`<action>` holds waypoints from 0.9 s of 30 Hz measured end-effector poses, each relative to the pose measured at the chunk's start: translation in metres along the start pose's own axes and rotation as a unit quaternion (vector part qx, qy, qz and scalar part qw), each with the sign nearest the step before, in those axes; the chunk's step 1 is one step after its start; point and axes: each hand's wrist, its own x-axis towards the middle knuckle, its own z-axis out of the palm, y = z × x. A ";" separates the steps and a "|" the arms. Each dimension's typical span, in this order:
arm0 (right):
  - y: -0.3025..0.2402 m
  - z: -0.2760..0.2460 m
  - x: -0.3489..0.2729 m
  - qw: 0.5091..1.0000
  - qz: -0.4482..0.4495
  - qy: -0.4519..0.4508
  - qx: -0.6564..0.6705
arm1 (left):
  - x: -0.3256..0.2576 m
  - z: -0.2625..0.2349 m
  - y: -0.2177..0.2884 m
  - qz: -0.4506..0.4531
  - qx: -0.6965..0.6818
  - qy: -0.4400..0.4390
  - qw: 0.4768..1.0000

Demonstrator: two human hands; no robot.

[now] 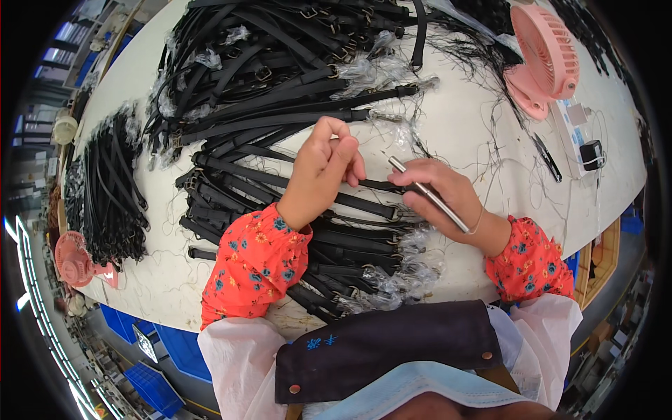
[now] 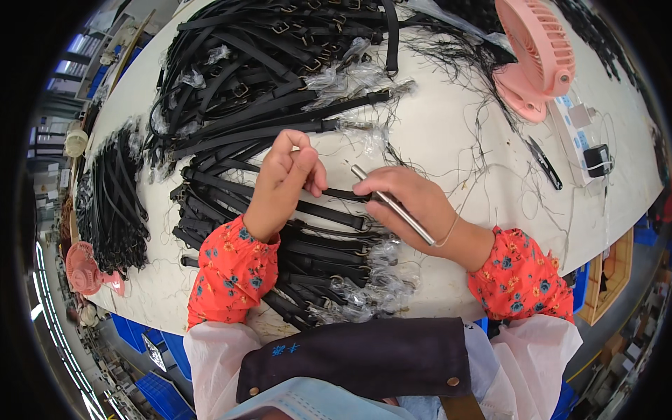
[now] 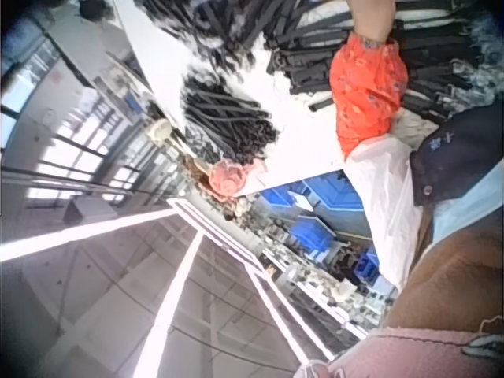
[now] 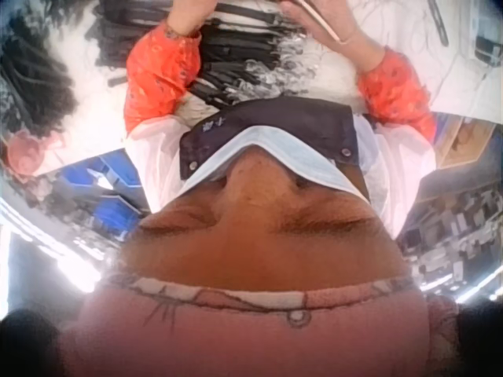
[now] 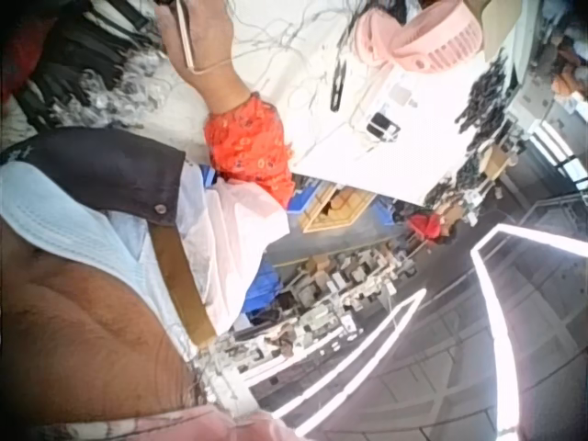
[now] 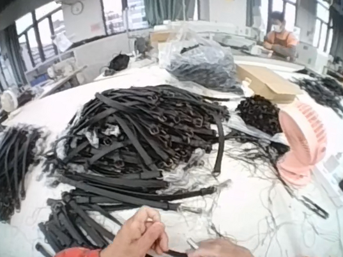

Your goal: The person is assembling black belts at a workbench. They use a metal tool to thread a metal buckle onto the end of a belt strap, then use pliers to crimp the buckle securely in place. The person handles multiple belts sequentially, repeating the threading and crimping process for each unit.

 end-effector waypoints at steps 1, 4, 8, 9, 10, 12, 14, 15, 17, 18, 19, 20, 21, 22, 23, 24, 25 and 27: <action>0.001 0.004 0.002 0.999 -0.022 0.001 -0.026 | 0.001 -0.003 0.002 -0.017 -0.046 0.005 0.999; 0.003 0.007 0.002 0.996 -0.059 -0.014 -0.072 | 0.002 -0.015 0.018 0.000 -0.025 0.058 0.998; 0.000 0.000 0.001 0.993 -0.071 -0.029 -0.090 | 0.002 -0.050 0.036 0.118 0.052 0.127 0.984; 0.001 -0.003 0.001 0.991 -0.082 -0.035 -0.097 | 0.003 -0.062 0.035 0.156 0.079 0.154 0.972; 0.000 -0.006 0.001 0.987 -0.093 -0.038 -0.125 | 0.001 -0.072 0.037 0.156 0.101 0.179 0.966; -0.002 -0.015 0.002 0.983 -0.101 -0.044 -0.150 | -0.002 -0.088 0.042 0.172 0.148 0.207 0.952; -0.006 -0.022 0.004 0.976 -0.113 -0.049 -0.178 | -0.002 -0.094 0.040 0.179 0.187 0.214 0.942; -0.008 -0.024 0.006 0.972 -0.122 -0.051 -0.194 | -0.002 -0.094 0.039 0.187 0.220 0.216 0.933; -0.011 -0.033 0.006 0.966 -0.126 -0.048 -0.223 | 0.001 -0.097 0.036 0.196 0.230 0.220 0.927; -0.010 -0.039 0.006 0.963 -0.125 -0.043 -0.234 | 0.001 -0.101 0.036 0.197 0.210 0.225 0.931; -0.011 -0.043 0.006 0.961 -0.124 -0.039 -0.245 | 0.001 -0.102 0.037 0.198 0.189 0.232 0.933; -0.014 -0.046 0.008 0.958 -0.132 -0.032 -0.253 | 0.000 -0.102 0.037 0.205 0.205 0.232 0.929; -0.016 -0.050 0.009 0.957 -0.134 -0.031 -0.256 | 0.000 -0.100 0.037 0.211 0.221 0.233 0.923; -0.017 -0.055 0.009 0.955 -0.136 -0.030 -0.260 | 0.002 -0.098 0.037 0.217 0.236 0.232 0.918; -0.017 -0.058 0.008 0.954 -0.138 -0.028 -0.265 | 0.003 -0.094 0.036 0.211 0.201 0.223 0.930; -0.015 -0.061 0.006 0.949 -0.131 -0.027 -0.285 | 0.003 -0.089 0.033 0.206 0.166 0.215 0.940; -0.014 -0.065 0.004 0.944 -0.123 -0.027 -0.306 | 0.003 -0.085 0.032 0.200 0.129 0.206 0.949; -0.014 -0.071 0.004 0.929 -0.112 -0.024 -0.353 | 0.001 -0.082 0.036 0.157 0.070 0.167 0.971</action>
